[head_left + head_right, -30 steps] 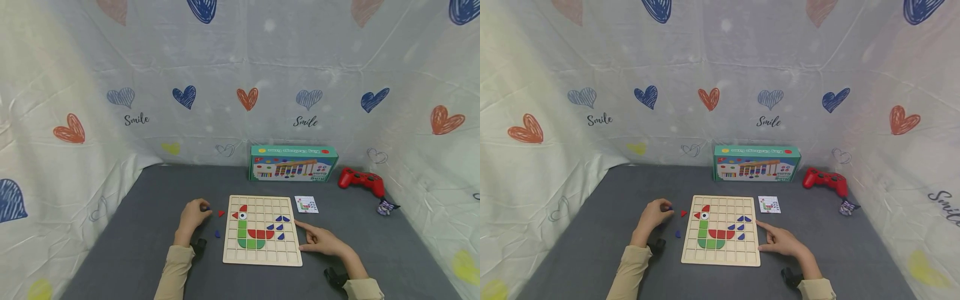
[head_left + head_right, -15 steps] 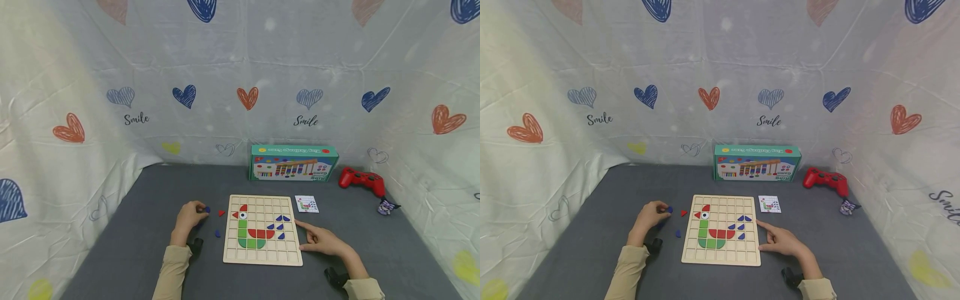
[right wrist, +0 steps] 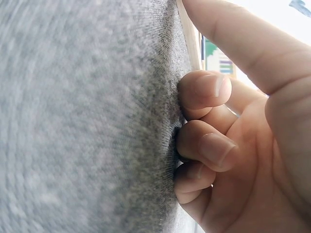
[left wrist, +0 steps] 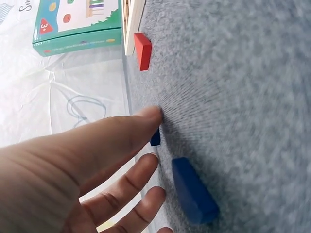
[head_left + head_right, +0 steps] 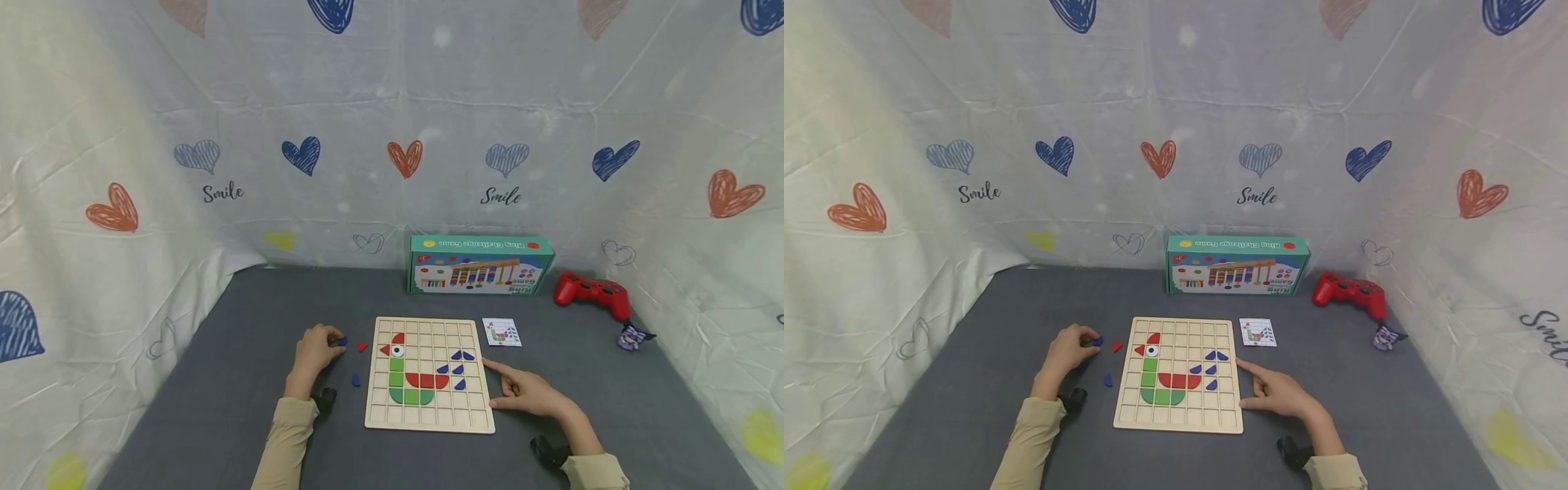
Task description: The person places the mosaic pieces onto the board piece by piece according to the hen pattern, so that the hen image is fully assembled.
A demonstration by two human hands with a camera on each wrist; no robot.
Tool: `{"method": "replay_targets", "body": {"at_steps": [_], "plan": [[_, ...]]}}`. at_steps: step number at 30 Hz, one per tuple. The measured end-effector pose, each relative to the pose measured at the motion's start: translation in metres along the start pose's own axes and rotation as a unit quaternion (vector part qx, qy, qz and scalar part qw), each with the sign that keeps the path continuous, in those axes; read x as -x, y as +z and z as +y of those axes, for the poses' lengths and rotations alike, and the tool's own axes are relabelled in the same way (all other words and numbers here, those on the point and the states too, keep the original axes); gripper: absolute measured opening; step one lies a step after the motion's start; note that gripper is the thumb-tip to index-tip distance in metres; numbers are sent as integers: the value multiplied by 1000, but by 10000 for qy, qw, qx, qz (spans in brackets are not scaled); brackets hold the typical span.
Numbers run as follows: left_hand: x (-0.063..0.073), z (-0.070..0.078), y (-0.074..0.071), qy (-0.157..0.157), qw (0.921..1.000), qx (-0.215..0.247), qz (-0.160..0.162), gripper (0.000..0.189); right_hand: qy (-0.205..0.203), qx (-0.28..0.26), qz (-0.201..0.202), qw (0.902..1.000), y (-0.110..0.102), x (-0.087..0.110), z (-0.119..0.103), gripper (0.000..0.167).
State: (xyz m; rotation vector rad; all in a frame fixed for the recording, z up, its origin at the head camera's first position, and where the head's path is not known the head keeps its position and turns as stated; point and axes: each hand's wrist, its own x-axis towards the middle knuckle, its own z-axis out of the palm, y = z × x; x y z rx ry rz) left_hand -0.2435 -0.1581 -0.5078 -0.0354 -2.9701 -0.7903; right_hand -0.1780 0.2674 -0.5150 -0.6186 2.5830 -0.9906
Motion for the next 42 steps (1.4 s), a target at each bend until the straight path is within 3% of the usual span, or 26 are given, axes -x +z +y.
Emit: {"method": "replay_targets", "body": {"at_steps": [14,19,27,34,42], "plan": [[-6,2,3,28,9995,-251,200,12,-157,2,58,9999,-2,0,-2,77],[-4,4,1,142,9995,-143,240,11,-182,51,52,9998,-1,0,-1,77],[-3,19,8,730,9963,-233,385,10,-158,43,16,9999,-1,0,1,77],[-1,34,18,1076,9932,-333,303,11,-105,-70,-33,9999,0,0,1,78],[6,51,23,1404,9900,-81,89,12,-87,-50,1,9999,1,0,1,78]]}}
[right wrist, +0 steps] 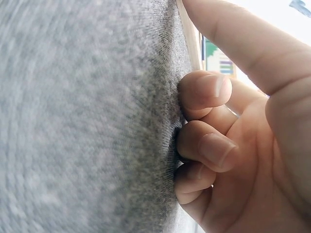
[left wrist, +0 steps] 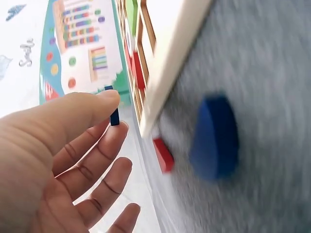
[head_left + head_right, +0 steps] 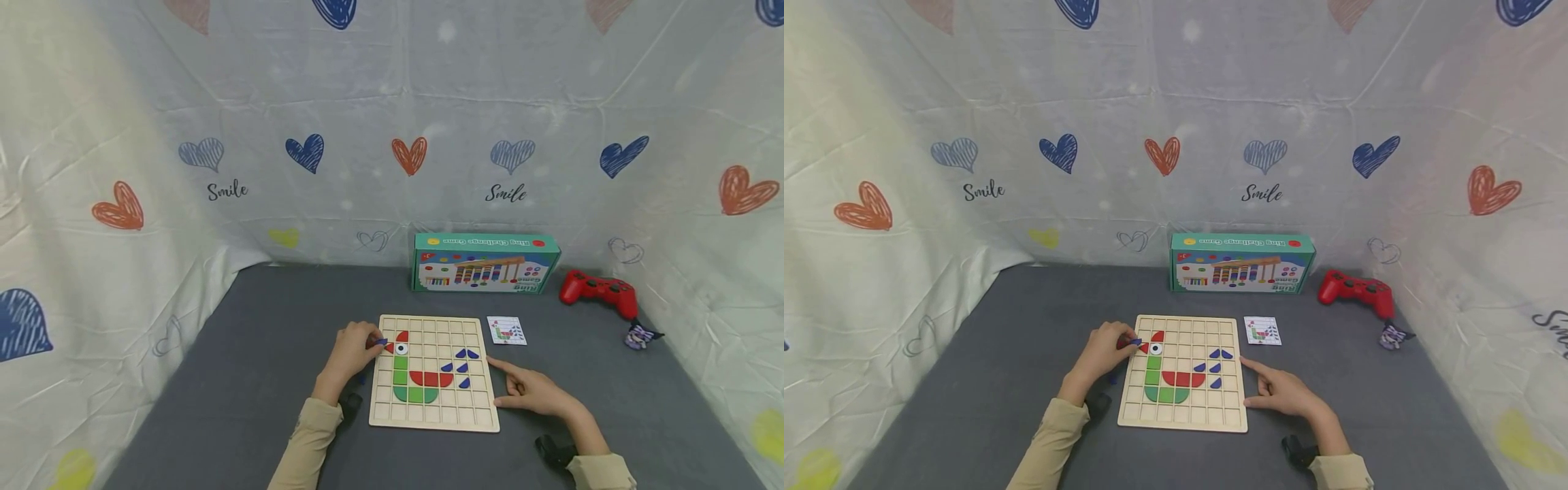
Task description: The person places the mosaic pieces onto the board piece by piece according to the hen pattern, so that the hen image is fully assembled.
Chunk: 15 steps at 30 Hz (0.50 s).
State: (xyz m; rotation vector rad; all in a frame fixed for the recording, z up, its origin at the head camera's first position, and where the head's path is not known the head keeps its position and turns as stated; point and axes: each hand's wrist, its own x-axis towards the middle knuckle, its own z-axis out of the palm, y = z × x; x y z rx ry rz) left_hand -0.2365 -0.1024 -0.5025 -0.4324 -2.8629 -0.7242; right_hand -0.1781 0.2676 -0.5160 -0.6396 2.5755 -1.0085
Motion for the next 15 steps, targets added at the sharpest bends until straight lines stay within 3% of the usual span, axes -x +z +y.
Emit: {"method": "replay_targets", "body": {"at_steps": [15], "plan": [[1,31,4,526,9979,23,-364,11,-79,2,10,10000,0,0,2,78]]}}
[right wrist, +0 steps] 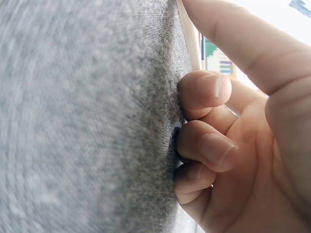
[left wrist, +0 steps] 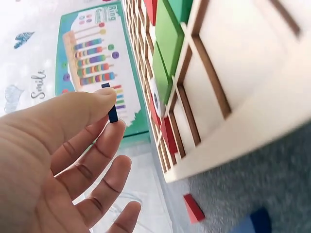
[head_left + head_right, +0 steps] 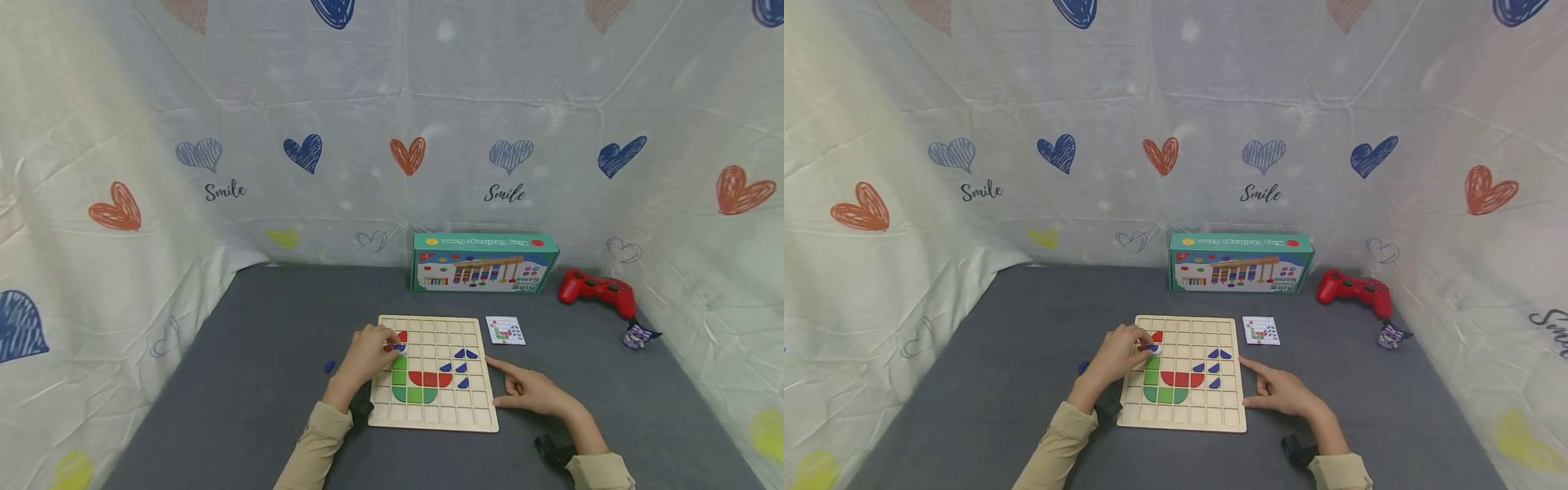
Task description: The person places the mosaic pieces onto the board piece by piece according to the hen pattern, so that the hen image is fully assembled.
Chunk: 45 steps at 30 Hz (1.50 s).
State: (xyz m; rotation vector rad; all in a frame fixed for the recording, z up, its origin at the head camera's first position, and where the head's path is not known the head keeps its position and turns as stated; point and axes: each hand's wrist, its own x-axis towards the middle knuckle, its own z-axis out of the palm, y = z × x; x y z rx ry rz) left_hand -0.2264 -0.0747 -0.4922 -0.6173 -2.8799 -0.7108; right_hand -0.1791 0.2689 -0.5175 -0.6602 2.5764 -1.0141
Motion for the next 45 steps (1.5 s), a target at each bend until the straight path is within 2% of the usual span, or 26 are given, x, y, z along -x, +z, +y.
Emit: {"method": "replay_targets", "body": {"at_steps": [9,14,18,24,35,45], "plan": [[-1,13,7,353,9990,121,-256,10,0,79,32,10000,1,0,-1,76],[-2,23,16,517,9980,-17,-368,9,-39,76,40,10000,1,0,-3,76],[-7,34,23,558,9972,-176,-464,9,-19,85,34,10000,0,0,-4,77],[-13,48,26,799,9944,-316,-608,10,-27,37,28,10000,-1,-1,-4,77],[-27,66,40,1166,9894,-322,-805,8,-25,45,29,10000,-2,1,-5,77],[-40,80,47,1167,9873,-514,-949,8,-67,-36,31,10000,-1,2,-4,75]]}}
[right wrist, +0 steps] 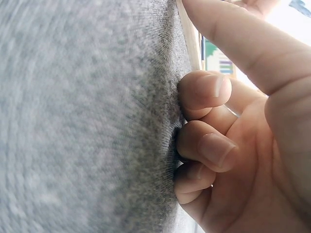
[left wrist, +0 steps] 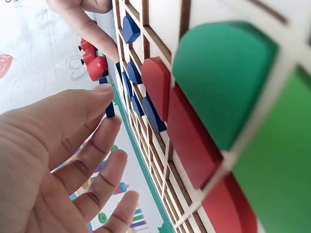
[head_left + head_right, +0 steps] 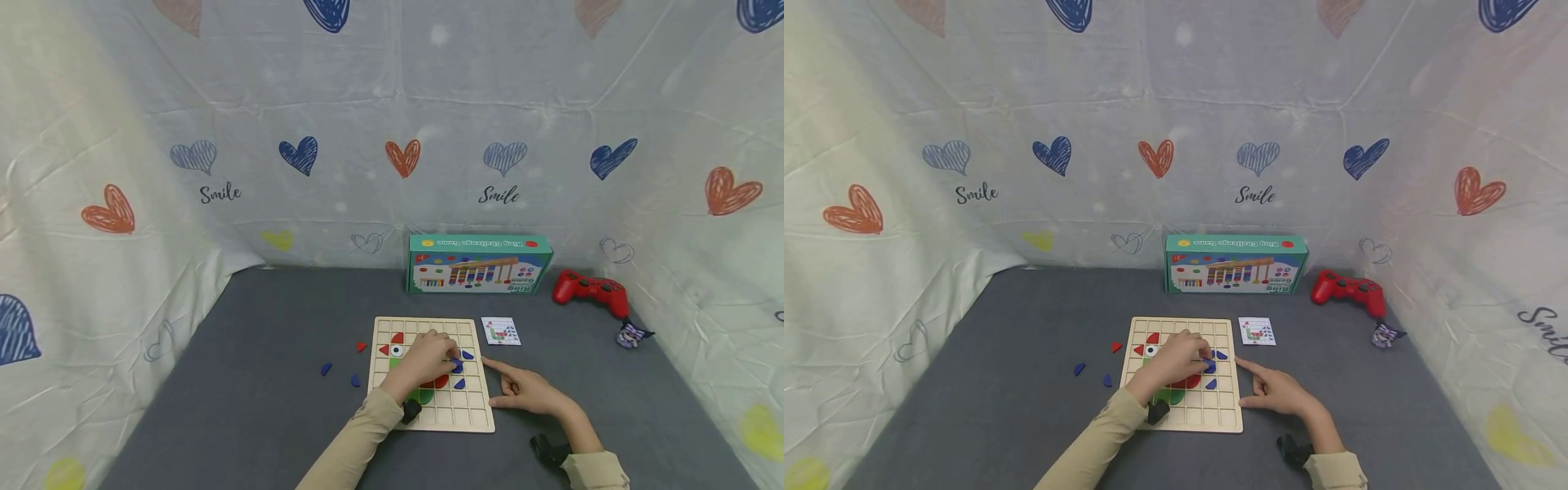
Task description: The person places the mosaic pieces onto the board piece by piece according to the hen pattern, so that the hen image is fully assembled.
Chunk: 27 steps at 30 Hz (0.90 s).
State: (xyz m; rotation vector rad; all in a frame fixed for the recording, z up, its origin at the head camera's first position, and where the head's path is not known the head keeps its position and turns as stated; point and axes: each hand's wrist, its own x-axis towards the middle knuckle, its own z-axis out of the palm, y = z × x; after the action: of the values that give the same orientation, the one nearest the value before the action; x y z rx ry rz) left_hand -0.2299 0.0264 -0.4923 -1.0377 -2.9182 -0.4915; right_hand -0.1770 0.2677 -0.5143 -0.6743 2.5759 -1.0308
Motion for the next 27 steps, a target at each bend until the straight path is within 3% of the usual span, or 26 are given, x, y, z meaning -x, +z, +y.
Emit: {"method": "replay_targets", "body": {"at_steps": [19,27], "plan": [[-22,16,7,164,9972,-492,-530,8,27,64,-35,10000,1,-2,6,76],[-25,17,8,224,9965,-565,-571,8,45,122,-11,9999,0,-2,4,75]]}}
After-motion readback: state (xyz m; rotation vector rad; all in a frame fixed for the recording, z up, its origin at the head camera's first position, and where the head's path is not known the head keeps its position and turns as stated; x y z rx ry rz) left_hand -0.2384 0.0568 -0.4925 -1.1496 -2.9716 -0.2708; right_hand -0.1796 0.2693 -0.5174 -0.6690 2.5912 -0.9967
